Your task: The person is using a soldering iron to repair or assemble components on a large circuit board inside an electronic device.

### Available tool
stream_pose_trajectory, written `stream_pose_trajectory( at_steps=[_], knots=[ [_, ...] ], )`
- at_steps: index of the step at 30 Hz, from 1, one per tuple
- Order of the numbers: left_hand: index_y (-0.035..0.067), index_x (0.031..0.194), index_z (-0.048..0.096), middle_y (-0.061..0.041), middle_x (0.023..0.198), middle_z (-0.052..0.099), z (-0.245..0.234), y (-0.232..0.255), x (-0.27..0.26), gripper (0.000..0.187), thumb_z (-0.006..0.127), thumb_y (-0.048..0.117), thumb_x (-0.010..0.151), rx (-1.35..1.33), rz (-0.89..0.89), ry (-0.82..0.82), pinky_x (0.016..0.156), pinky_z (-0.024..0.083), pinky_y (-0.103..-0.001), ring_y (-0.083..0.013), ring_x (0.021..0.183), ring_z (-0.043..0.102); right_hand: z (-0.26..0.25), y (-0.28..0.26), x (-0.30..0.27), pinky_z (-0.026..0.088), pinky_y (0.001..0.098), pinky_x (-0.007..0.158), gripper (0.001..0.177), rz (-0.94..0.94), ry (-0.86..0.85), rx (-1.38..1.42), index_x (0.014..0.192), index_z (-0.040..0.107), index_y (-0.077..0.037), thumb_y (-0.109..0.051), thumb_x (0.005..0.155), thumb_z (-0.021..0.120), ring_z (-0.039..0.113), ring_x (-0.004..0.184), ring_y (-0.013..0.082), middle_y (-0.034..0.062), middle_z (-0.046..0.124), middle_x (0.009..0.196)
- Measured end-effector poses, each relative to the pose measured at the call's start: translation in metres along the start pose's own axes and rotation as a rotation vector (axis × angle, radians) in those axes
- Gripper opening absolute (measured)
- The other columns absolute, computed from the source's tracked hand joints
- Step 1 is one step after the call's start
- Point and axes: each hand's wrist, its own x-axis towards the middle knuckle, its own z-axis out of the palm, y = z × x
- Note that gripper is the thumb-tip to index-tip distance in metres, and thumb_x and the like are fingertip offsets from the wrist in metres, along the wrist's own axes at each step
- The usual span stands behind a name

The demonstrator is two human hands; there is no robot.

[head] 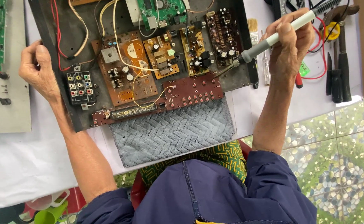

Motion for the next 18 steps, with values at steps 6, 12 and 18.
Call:
stream_pose_trajectory(
  at_steps=[6, 12, 18],
  knots=[
    [-0.007, 0.114, 0.077, -0.005, 0.09, 0.063, -0.002, -0.013, 0.001, 0.034, 0.064, 0.024, 0.109, 0.012, 0.053, -0.013, 0.07, 0.044, -0.032, -0.0151, 0.079, 0.048, 0.001, 0.003, -0.001, 0.045, 0.0309, 0.064, 0.03, 0.064, -0.063, -0.055, 0.101, 0.051, -0.006, -0.032, 0.11, 0.062, 0.058, 0.063, 0.0208, 0.0115, 0.057, 0.075],
    [-0.007, 0.114, 0.077, -0.004, 0.087, 0.06, -0.002, -0.013, 0.001, 0.034, 0.063, 0.023, 0.109, 0.006, 0.044, -0.013, 0.071, 0.044, -0.033, -0.0157, 0.079, 0.047, 0.008, -0.002, -0.003, 0.045, 0.0309, 0.058, 0.033, 0.082, -0.063, -0.024, 0.097, 0.048, -0.007, -0.034, 0.109, 0.062, 0.055, 0.06, 0.0209, 0.0095, 0.053, 0.076],
    [-0.009, 0.114, 0.076, -0.006, 0.09, 0.062, -0.003, -0.02, 0.001, 0.033, 0.063, 0.021, 0.11, -0.016, 0.074, -0.026, 0.074, 0.047, -0.034, -0.0169, 0.082, 0.051, 0.006, 0.004, -0.004, 0.051, 0.0327, 0.061, 0.028, 0.065, -0.111, 0.003, 0.099, 0.048, -0.004, -0.027, 0.11, 0.061, 0.054, 0.065, 0.0202, 0.0093, 0.051, 0.081]
  ],
)
